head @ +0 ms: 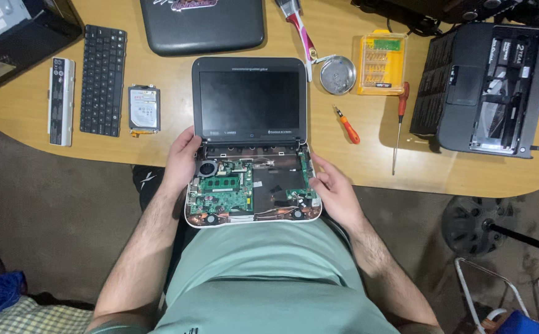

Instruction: The person uses a screwdriver to remove screws from the bottom and screen bezel of a laptop. They detach the bottom cover and then the screen bezel, placing the removed parts aside on the table.

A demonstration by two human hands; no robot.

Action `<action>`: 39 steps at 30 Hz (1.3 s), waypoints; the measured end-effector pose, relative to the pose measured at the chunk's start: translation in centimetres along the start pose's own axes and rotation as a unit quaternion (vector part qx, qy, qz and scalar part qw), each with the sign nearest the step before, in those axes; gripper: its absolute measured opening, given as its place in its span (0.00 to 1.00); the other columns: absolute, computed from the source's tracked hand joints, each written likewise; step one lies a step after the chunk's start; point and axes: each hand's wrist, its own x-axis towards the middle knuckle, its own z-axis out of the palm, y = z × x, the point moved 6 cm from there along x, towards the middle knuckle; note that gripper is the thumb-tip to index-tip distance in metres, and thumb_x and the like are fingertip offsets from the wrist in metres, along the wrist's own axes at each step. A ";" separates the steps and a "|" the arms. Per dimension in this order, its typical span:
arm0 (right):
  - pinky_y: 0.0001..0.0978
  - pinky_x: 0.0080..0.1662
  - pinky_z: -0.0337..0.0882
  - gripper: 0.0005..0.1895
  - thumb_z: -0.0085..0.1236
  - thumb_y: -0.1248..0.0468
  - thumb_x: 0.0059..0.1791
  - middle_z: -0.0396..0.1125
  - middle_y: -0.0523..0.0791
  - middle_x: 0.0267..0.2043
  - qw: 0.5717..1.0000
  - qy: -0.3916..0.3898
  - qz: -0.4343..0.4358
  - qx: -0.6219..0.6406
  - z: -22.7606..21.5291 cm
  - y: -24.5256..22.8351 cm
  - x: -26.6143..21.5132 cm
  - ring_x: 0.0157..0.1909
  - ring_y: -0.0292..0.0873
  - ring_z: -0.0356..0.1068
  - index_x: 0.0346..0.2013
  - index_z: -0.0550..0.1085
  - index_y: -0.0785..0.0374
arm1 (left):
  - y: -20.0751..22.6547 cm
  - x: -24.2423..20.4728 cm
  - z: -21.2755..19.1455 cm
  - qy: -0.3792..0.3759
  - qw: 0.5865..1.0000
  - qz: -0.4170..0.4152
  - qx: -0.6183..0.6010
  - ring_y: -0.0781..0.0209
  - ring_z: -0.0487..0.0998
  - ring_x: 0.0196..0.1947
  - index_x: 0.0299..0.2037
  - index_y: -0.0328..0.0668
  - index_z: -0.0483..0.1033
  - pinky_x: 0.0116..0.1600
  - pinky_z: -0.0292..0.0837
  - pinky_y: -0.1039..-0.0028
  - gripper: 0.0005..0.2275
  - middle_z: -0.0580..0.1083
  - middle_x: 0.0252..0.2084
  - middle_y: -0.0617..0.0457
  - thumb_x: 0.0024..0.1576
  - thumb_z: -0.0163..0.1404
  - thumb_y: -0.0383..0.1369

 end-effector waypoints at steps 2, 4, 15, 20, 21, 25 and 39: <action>0.29 0.57 0.82 0.40 0.61 0.74 0.63 0.78 0.44 0.40 1.000 -0.007 0.010 0.003 0.6 -0.2 -0.2 0.46 0.35 0.77 0.92 0.67 0.57 | -0.6 -0.2 -0.2 0.008 1.000 -0.005 -0.014 0.60 0.79 0.70 0.79 0.43 0.82 0.83 0.73 0.53 0.18 0.83 0.67 0.49 0.80 0.50 0.27; 0.28 0.55 0.80 0.38 0.59 0.73 0.64 0.76 0.44 0.40 1.000 -0.001 0.028 0.002 1.1 -1.2 -0.4 0.45 0.36 0.74 0.91 0.69 0.57 | -0.6 -0.3 0.1 0.006 1.000 -0.016 -0.021 0.55 0.81 0.70 0.80 0.39 0.81 0.84 0.73 0.50 0.20 0.83 0.65 0.44 0.79 0.50 0.26; 0.28 0.50 0.78 0.41 0.59 0.74 0.63 0.74 0.44 0.37 0.999 -0.020 0.020 -0.019 0.5 -0.9 1.3 0.41 0.36 0.71 0.93 0.65 0.58 | 0.1 0.1 0.0 0.002 1.000 -0.012 -0.003 0.54 0.82 0.71 0.83 0.40 0.78 0.80 0.77 0.50 0.20 0.84 0.68 0.42 0.81 0.49 0.27; 0.24 0.48 0.75 0.41 0.56 0.75 0.63 0.69 0.42 0.38 0.999 -0.020 -0.015 -0.023 0.6 -0.9 2.9 0.40 0.35 0.67 0.94 0.63 0.61 | -2.4 2.3 -0.8 0.003 0.999 0.029 -0.043 0.54 0.82 0.69 0.85 0.38 0.74 0.77 0.81 0.52 0.22 0.84 0.68 0.41 0.81 0.48 0.25; 0.23 0.47 0.74 0.40 0.56 0.75 0.64 0.69 0.42 0.37 0.999 -0.019 -0.029 -0.029 0.6 -0.9 3.5 0.40 0.34 0.67 0.94 0.63 0.61 | -1.4 2.5 -0.7 0.000 0.998 0.045 -0.039 0.54 0.82 0.70 0.85 0.38 0.73 0.77 0.81 0.52 0.22 0.84 0.68 0.41 0.81 0.48 0.25; 0.22 0.45 0.72 0.40 0.55 0.76 0.65 0.69 0.42 0.37 0.998 -0.009 -0.054 -0.033 0.5 0.0 5.1 0.39 0.32 0.66 0.94 0.62 0.61 | 0.2 3.7 -0.3 -0.001 0.996 0.079 -0.037 0.51 0.82 0.71 0.88 0.36 0.69 0.78 0.82 0.50 0.23 0.82 0.71 0.37 0.82 0.46 0.23; 0.30 0.52 0.76 0.30 0.54 0.65 0.68 0.76 0.45 0.40 0.997 -0.012 -0.044 -0.067 -0.7 -5.8 5.3 0.42 0.38 0.73 0.88 0.70 0.58 | 3.2 4.2 1.1 0.011 0.995 0.063 0.078 0.44 0.71 0.85 0.90 0.34 0.64 0.90 0.65 0.44 0.28 0.76 0.82 0.33 0.79 0.52 0.23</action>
